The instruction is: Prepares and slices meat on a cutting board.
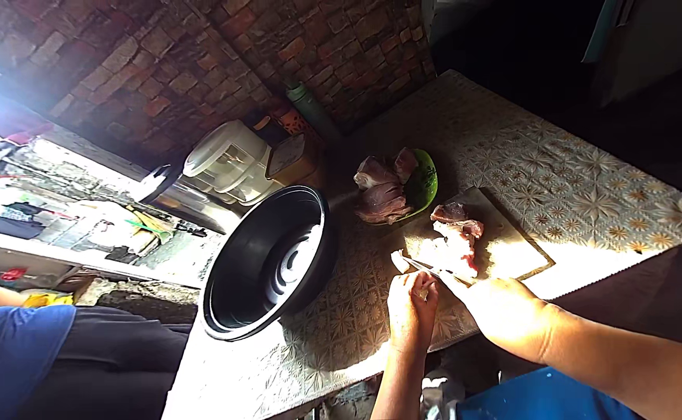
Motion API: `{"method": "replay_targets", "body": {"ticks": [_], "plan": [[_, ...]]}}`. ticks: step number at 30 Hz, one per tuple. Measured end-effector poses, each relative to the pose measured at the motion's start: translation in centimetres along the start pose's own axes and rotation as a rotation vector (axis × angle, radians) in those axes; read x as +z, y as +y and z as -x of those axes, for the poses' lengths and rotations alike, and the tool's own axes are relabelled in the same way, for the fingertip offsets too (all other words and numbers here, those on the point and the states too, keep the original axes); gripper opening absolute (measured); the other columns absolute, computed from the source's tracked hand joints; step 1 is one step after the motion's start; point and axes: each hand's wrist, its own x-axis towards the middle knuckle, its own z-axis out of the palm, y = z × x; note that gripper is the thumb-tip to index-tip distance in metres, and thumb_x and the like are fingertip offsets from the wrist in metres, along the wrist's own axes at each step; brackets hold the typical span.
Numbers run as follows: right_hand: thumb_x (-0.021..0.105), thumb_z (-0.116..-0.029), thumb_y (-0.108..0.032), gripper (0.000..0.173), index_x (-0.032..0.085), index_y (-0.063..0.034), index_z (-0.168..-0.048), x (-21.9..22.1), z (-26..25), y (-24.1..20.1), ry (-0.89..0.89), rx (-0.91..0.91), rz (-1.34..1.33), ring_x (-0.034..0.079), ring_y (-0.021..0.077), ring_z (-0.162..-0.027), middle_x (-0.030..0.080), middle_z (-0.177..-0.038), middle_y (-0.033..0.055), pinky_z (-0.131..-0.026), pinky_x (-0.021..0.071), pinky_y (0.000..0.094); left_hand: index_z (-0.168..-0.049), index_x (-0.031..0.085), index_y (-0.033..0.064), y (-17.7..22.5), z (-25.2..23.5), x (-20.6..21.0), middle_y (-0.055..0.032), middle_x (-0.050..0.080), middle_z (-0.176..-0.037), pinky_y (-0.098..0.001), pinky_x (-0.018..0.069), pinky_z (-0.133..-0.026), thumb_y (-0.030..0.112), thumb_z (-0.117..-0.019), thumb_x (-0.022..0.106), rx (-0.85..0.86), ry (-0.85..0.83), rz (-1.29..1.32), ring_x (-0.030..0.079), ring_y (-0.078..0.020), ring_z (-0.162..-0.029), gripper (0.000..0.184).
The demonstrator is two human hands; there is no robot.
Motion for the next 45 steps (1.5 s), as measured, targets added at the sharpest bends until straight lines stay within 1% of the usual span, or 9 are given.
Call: {"method": "replay_targets", "body": {"ticks": [3,8,10,17,21,27,31,41,45], "plan": [[0.042,-0.1018,0.003,0.074,0.017,-0.0221,-0.167,0.0,1.3,0.3,-0.027,0.023,0.026,0.064,0.0427,-0.117,0.058,-0.144,0.0192,-0.089,0.0536,0.0580,-0.093,0.077,0.0067,-0.2,0.2,0.6,-0.0058,0.075,-0.086,-0.0378,0.0585,-0.082,0.015,-0.0845,0.075,-0.005,0.088,-0.053,0.072,-0.0211,-0.087,0.012],[0.041,-0.1056,-0.009,0.054,0.039,-0.0188,-0.159,-0.1,3.6,2.7,-0.019,0.000,-0.005,0.066,0.0423,-0.109,0.069,-0.114,0.0215,-0.086,0.0521,0.0584,-0.088,0.075,0.0089,-0.5,0.6,-0.1,-0.0009,0.073,-0.082,-0.0318,0.0585,-0.076,0.016,-0.0824,0.076,-0.089,0.146,0.008,0.071,-0.0129,-0.080,0.009],[0.046,-0.1021,-0.012,0.038,0.061,-0.0126,-0.137,1.7,3.3,4.7,0.182,-0.095,-0.049,0.070,0.0393,-0.096,0.071,-0.098,0.0185,-0.077,0.0542,0.0567,-0.093,0.076,0.0089,0.0,0.8,-0.6,-0.0021,0.074,-0.087,-0.0340,0.0592,-0.079,0.018,-0.0851,0.075,-0.102,0.052,0.030,0.071,-0.0146,-0.084,0.012],[0.057,-0.0852,-0.008,0.019,0.075,-0.0054,-0.091,5.4,3.1,5.4,0.903,-0.285,0.113,0.066,0.0302,-0.054,0.062,-0.061,0.0110,-0.045,0.0516,0.0442,-0.112,0.074,0.0017,-0.6,1.9,-0.1,-0.0099,0.072,-0.099,-0.0320,0.0582,-0.080,0.030,-0.0833,0.082,-0.018,0.102,0.083,0.069,-0.0184,-0.088,0.041],[0.058,-0.0836,-0.005,0.035,0.078,-0.0099,-0.112,5.8,3.2,5.0,0.873,-0.310,0.081,0.065,0.0305,-0.053,0.062,-0.061,0.0103,-0.044,0.0507,0.0447,-0.105,0.073,0.0006,-1.5,2.5,0.1,-0.0079,0.072,-0.094,-0.0269,0.0579,-0.077,0.030,-0.0823,0.082,0.014,0.190,0.075,0.069,-0.0141,-0.084,0.039],[0.059,-0.0864,-0.004,0.018,0.075,-0.0052,-0.095,5.4,3.5,4.7,0.771,-0.352,0.061,0.070,0.0322,-0.062,0.068,-0.071,0.0127,-0.049,0.0544,0.0472,-0.094,0.078,0.0075,-1.4,2.7,0.1,-0.0036,0.075,-0.090,-0.0287,0.0579,-0.078,0.017,-0.0810,0.077,0.041,0.167,0.063,0.070,-0.0149,-0.085,0.017],[0.045,-0.1020,-0.002,0.036,0.062,-0.0027,-0.133,3.5,4.6,3.3,0.368,-0.163,0.057,0.070,0.0443,-0.103,0.071,-0.112,0.0250,-0.079,0.0568,0.0584,-0.091,0.079,0.0114,-1.6,2.4,0.2,-0.0005,0.075,-0.094,-0.0260,0.0575,-0.082,0.016,-0.0811,0.077,0.063,0.153,0.092,0.070,-0.0116,-0.092,0.010],[0.047,-0.0995,-0.001,0.032,0.069,-0.0101,-0.120,6.1,3.7,3.5,0.811,-0.218,0.321,0.071,0.0342,-0.074,0.071,-0.088,0.0142,-0.054,0.0527,0.0452,-0.090,0.079,0.0118,-2.2,2.2,0.5,-0.0004,0.076,-0.096,-0.0263,0.0566,-0.085,0.020,-0.0839,0.075,0.116,0.176,0.062,0.070,-0.0123,-0.094,0.011],[0.054,-0.0971,0.001,0.039,0.072,-0.0145,-0.128,4.5,4.3,2.1,0.753,-0.177,0.230,0.072,0.0334,-0.077,0.074,-0.086,0.0129,-0.061,0.0559,0.0459,-0.091,0.080,0.0105,-2.2,2.2,0.7,-0.0010,0.076,-0.096,-0.0257,0.0563,-0.086,0.020,-0.0823,0.077,0.119,0.193,0.064,0.070,-0.0126,-0.094,0.013]]}}
